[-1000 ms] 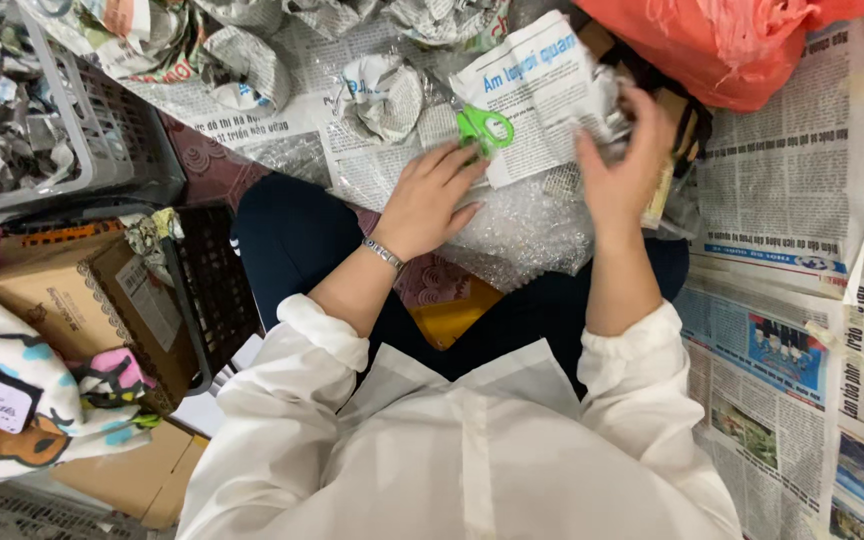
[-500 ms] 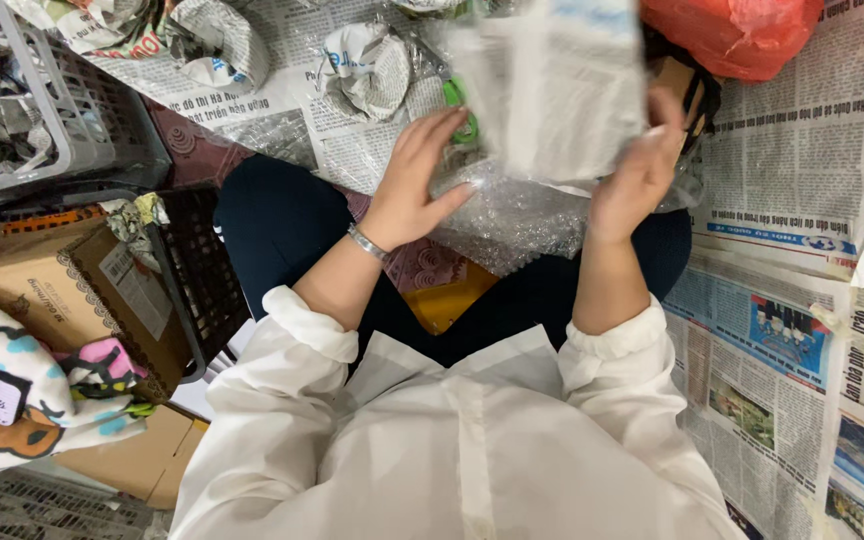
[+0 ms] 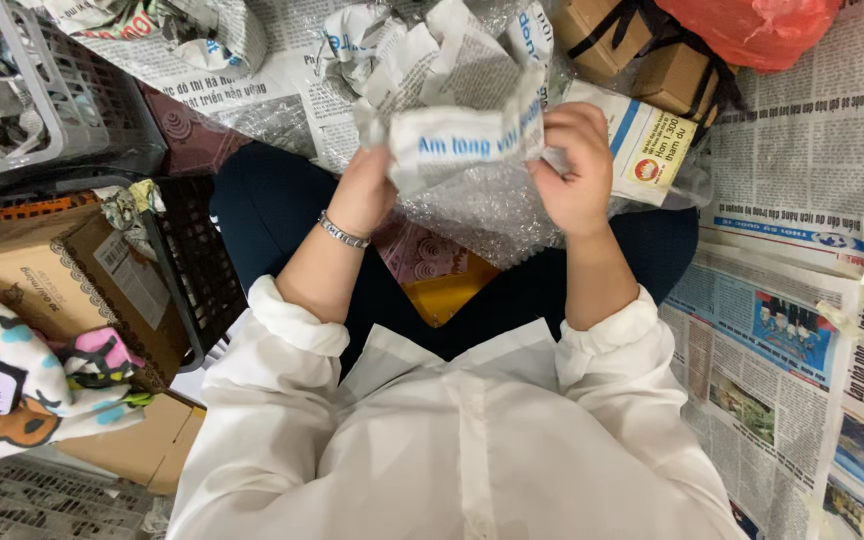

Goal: The person wraps small ceramic dishes in newspaper and bubble wrap. They fold the newspaper around each dish, then place it inside a sheet of bubble wrap, folding the edges to secure the package.

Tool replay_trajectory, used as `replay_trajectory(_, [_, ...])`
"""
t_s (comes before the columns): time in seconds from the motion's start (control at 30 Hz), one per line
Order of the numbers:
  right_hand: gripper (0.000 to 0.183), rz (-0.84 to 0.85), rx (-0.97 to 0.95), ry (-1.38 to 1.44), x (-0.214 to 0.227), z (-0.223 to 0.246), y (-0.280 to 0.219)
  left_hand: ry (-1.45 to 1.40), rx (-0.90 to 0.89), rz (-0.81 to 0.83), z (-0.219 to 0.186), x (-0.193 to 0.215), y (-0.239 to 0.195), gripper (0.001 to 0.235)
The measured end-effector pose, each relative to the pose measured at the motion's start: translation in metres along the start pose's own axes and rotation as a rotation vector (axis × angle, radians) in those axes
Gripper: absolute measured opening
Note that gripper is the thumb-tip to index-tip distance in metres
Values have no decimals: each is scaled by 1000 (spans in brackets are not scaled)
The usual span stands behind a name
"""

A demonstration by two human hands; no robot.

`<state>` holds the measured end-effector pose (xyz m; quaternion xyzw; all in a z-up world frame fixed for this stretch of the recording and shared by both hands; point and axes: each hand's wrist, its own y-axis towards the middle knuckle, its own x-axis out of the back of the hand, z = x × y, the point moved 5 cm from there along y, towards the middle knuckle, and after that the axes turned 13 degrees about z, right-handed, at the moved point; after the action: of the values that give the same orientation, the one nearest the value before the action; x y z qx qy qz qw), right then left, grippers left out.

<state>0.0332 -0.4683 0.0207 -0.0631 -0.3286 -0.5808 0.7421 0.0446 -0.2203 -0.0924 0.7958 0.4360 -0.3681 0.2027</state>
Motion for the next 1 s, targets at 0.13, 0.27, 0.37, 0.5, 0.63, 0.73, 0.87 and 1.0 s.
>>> replay_trajectory(0.13, [26,-64,-16,12,3,-1,-2,133,26,-350,1,20,-1,54])
replay_trajectory(0.27, [25,67,-81,-120,-2,3,0,552,183,-493,-22,21,-10,45])
replay_trajectory(0.37, [42,208,-106,-263,-5,0,-1,715,99,-459,-40,12,-9,47])
replay_trajectory(0.5, [33,153,-296,-27,-9,-24,-6,571,30,-477,-46,5,-5,33])
replay_trajectory(0.63, [40,-157,-349,573,-2,-37,-5,1089,-93,-315,-65,-22,-1,18])
replay_trajectory(0.73, [59,-245,-101,328,8,-15,0,1072,-63,-269,-61,-30,3,30])
replay_trajectory(0.87, [87,64,19,-273,-26,13,7,1045,-24,-176,-49,-34,9,28])
replay_trajectory(1.0, [66,167,-257,-382,-44,-15,5,1050,-50,-159,-50,-32,8,26])
